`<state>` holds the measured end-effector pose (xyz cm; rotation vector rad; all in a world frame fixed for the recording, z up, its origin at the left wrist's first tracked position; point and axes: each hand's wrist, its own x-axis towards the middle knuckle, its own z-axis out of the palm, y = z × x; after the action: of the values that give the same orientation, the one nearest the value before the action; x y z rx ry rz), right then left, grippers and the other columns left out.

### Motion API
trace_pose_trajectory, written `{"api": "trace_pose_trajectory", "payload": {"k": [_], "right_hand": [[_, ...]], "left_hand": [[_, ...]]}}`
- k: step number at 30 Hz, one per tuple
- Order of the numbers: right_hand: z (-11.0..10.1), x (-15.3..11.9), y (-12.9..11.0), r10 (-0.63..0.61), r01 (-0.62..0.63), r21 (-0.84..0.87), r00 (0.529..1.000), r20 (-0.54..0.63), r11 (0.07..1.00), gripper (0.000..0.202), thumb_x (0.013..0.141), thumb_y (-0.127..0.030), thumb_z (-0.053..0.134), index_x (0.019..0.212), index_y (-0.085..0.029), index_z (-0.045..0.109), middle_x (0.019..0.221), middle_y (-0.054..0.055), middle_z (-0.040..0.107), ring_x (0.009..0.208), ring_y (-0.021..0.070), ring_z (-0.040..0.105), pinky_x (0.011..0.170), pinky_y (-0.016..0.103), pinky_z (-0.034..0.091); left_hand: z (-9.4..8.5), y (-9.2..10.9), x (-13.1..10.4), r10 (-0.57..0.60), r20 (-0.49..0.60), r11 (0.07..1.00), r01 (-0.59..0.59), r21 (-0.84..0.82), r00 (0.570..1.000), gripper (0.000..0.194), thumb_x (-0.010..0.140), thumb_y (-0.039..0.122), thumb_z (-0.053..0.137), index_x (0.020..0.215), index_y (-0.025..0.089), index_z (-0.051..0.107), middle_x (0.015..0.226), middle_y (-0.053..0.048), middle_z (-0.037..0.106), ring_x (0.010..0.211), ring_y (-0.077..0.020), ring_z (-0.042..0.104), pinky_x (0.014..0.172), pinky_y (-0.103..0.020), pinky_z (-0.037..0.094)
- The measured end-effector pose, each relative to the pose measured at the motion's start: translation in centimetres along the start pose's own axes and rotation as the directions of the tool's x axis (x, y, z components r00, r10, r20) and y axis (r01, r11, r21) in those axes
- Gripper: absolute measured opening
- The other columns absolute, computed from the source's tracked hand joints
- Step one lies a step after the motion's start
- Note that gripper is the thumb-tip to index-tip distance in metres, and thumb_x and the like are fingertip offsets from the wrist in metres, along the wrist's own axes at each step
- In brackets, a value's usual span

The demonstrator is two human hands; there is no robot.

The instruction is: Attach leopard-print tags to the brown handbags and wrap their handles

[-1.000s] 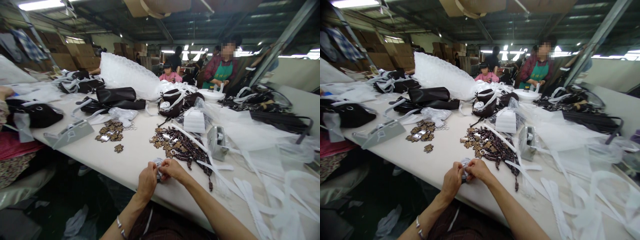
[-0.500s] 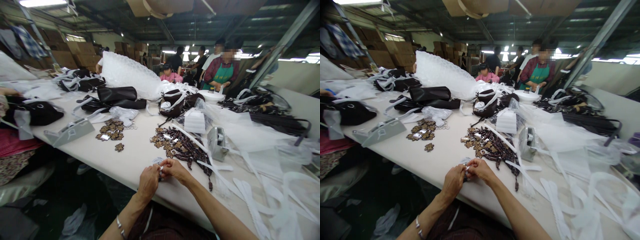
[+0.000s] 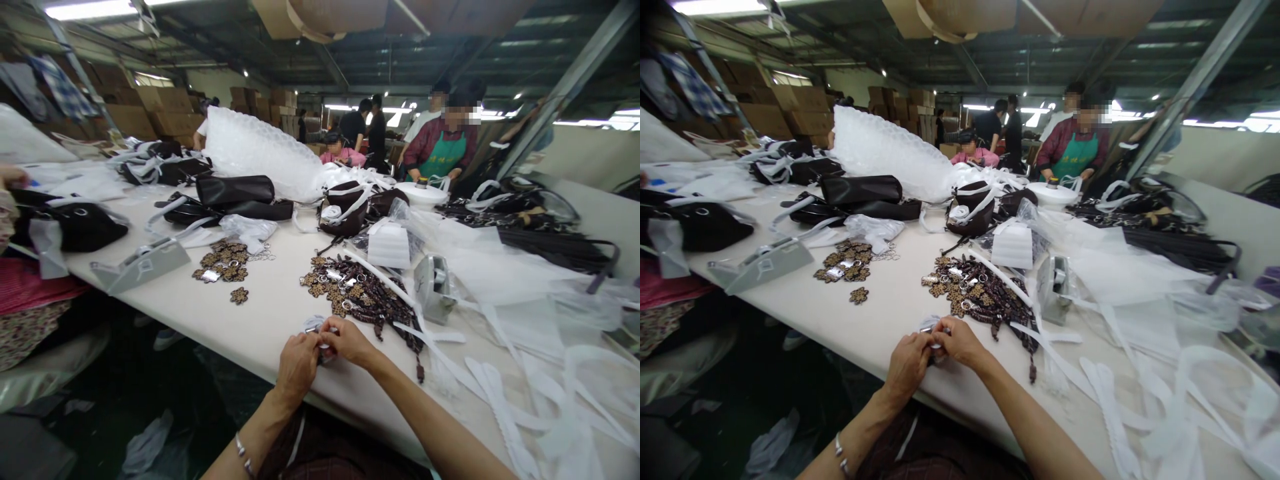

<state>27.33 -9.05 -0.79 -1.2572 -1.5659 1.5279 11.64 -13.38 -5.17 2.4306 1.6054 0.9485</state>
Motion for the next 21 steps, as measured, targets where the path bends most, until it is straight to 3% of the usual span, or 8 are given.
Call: {"api": "trace_pose_trajectory", "payload": {"k": [4,10,12,17,21], "right_hand": [[1.0,0.2,-0.1,-0.164,0.144,-0.156,0.979,-0.123,0.977,0.01,0.075,-0.014,0.061,0.068,-0.02,0.057,0.077,-0.001,0.057,0.076,0.015,0.051,0.078,0.029,0.043],[2.7,1.3,-1.4,-0.197,0.148,-0.193,0.943,-0.268,0.97,0.011,0.084,-0.021,0.048,0.075,-0.02,0.053,0.077,0.0,0.054,0.077,0.0153,0.049,0.075,0.029,0.04],[2.2,1.7,-2.0,-0.16,0.126,-0.164,0.963,-0.217,0.978,0.011,0.084,-0.022,0.049,0.075,-0.019,0.055,0.073,-0.001,0.055,0.072,0.0138,0.05,0.069,0.026,0.041],[0.2,1.8,-3.0,-0.074,0.079,-0.128,0.996,0.04,0.989,0.012,0.075,-0.025,0.062,0.08,-0.015,0.066,0.067,-0.002,0.061,0.059,0.0108,0.052,0.056,0.022,0.04],[0.4,1.2,-3.6,-0.085,0.095,-0.191,0.994,0.062,0.977,0.015,0.075,-0.027,0.064,0.065,-0.015,0.067,0.056,-0.003,0.058,0.053,0.0103,0.048,0.052,0.022,0.035]], "left_hand": [[-0.5,0.0,0.0,0.029,0.038,1.0,-0.029,0.0,0.999,0.02,0.093,0.011,0.042,0.092,0.02,0.06,0.079,-0.004,0.066,0.079,-0.0213,0.059,0.072,-0.034,0.04],[-2.1,0.1,0.1,0.075,0.106,0.997,-0.073,-0.027,0.992,0.016,0.094,0.015,0.046,0.086,0.02,0.058,0.082,-0.004,0.065,0.086,-0.0216,0.057,0.077,-0.036,0.038],[-2.6,0.0,0.2,0.089,0.105,0.996,-0.085,-0.034,0.991,0.006,0.092,0.018,0.052,0.093,0.019,0.058,0.09,-0.005,0.066,0.094,-0.0227,0.057,0.084,-0.038,0.037],[-3.0,-0.5,0.1,0.117,0.069,0.993,-0.115,-0.037,0.991,0.017,0.093,0.012,0.05,0.104,0.022,0.059,0.093,-0.004,0.069,0.097,-0.0224,0.056,0.091,-0.041,0.034],[-3.9,-0.3,0.5,0.164,0.054,0.982,-0.158,-0.106,0.985,0.015,0.094,0.012,0.049,0.095,0.023,0.06,0.093,-0.002,0.07,0.095,-0.021,0.057,0.091,-0.04,0.033]]}}
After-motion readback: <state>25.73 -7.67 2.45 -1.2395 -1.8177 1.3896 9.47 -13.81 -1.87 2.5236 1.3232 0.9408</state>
